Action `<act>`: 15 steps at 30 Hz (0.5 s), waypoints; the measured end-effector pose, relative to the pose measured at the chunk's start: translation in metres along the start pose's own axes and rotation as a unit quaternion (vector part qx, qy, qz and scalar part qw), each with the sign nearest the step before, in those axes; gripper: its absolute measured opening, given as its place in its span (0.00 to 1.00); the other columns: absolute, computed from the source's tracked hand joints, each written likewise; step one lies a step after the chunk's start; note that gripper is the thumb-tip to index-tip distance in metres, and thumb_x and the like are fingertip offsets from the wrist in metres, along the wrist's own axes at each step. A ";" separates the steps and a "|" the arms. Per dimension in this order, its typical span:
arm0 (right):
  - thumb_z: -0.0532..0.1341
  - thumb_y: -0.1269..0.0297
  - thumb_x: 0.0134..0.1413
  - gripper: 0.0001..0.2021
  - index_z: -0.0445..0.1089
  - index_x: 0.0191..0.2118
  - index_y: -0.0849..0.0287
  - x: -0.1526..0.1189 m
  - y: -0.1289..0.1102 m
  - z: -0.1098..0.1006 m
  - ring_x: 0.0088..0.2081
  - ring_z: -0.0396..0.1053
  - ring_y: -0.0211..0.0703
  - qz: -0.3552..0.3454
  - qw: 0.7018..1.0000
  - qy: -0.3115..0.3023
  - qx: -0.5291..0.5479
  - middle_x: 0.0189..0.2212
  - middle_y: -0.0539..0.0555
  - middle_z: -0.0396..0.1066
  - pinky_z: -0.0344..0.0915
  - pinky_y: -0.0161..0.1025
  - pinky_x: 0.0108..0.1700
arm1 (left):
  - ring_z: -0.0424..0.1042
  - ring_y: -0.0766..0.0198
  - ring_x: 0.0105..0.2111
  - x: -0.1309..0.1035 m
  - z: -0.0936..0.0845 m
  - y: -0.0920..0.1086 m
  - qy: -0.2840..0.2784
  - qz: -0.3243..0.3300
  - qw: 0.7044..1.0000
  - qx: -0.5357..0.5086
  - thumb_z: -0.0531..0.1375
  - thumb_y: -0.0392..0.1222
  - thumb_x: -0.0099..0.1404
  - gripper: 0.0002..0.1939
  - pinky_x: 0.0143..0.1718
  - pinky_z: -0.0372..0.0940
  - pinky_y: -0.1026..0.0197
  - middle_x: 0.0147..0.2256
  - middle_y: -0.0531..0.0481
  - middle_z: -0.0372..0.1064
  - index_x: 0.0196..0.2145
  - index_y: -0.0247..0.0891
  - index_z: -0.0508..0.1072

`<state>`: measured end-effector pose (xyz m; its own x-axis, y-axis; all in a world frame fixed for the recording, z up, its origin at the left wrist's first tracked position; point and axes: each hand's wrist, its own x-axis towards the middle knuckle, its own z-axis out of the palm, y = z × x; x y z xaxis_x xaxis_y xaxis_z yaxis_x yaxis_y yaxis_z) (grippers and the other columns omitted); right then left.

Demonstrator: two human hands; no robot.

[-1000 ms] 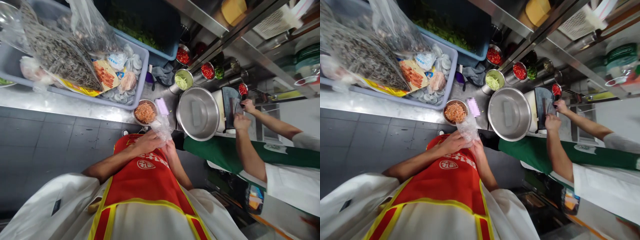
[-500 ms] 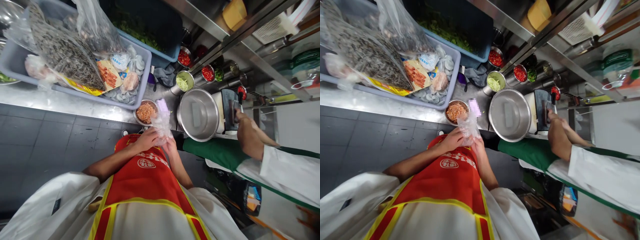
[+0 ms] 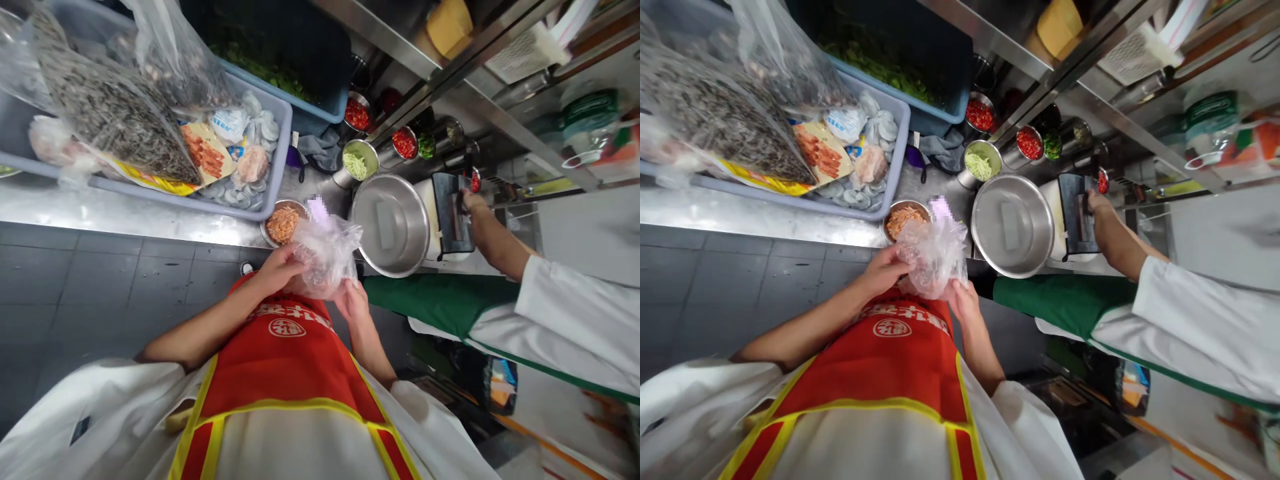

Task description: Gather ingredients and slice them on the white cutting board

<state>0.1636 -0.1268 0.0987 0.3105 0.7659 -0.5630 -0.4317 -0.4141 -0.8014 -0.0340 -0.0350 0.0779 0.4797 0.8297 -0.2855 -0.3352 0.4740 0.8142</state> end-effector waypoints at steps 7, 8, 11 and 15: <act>0.75 0.44 0.41 0.20 0.80 0.36 0.52 -0.022 -0.073 0.033 0.37 0.78 0.49 -0.175 0.984 -0.040 -0.011 0.32 0.52 0.80 0.76 0.47 0.45 | 0.73 0.66 0.32 0.018 0.009 0.102 0.011 0.174 0.983 0.052 0.67 0.51 0.61 0.17 0.35 0.71 0.62 0.29 0.58 0.65 0.35 0.40 0.65; 0.75 0.44 0.43 0.20 0.80 0.36 0.53 -0.021 -0.084 0.039 0.37 0.78 0.49 -0.204 0.978 -0.045 -0.010 0.32 0.52 0.80 0.76 0.48 0.46 | 0.75 0.66 0.33 0.022 0.010 0.119 0.010 0.227 0.971 0.074 0.68 0.53 0.61 0.19 0.37 0.71 0.62 0.29 0.58 0.64 0.35 0.40 0.64; 0.73 0.44 0.47 0.20 0.80 0.38 0.55 -0.012 -0.113 0.057 0.38 0.78 0.48 -0.289 0.956 -0.056 -0.007 0.34 0.52 0.80 0.76 0.49 0.49 | 0.78 0.65 0.39 0.030 0.010 0.167 0.024 0.375 0.915 0.150 0.66 0.55 0.65 0.20 0.43 0.73 0.58 0.33 0.59 0.69 0.38 0.39 0.63; 0.72 0.48 0.52 0.16 0.81 0.37 0.55 0.003 -0.147 0.084 0.37 0.78 0.41 -0.363 0.928 -0.080 -0.033 0.33 0.50 0.80 0.76 0.40 0.47 | 0.80 0.65 0.39 0.031 0.008 0.223 0.060 0.482 0.841 0.237 0.62 0.47 0.70 0.15 0.45 0.73 0.53 0.34 0.60 0.71 0.40 0.37 0.60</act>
<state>0.1574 -0.0224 0.2316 0.3669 0.9158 0.1636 -0.1026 0.2147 -0.9713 -0.0874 0.0945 0.2546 0.0750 0.7983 0.5976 -0.1467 -0.5839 0.7985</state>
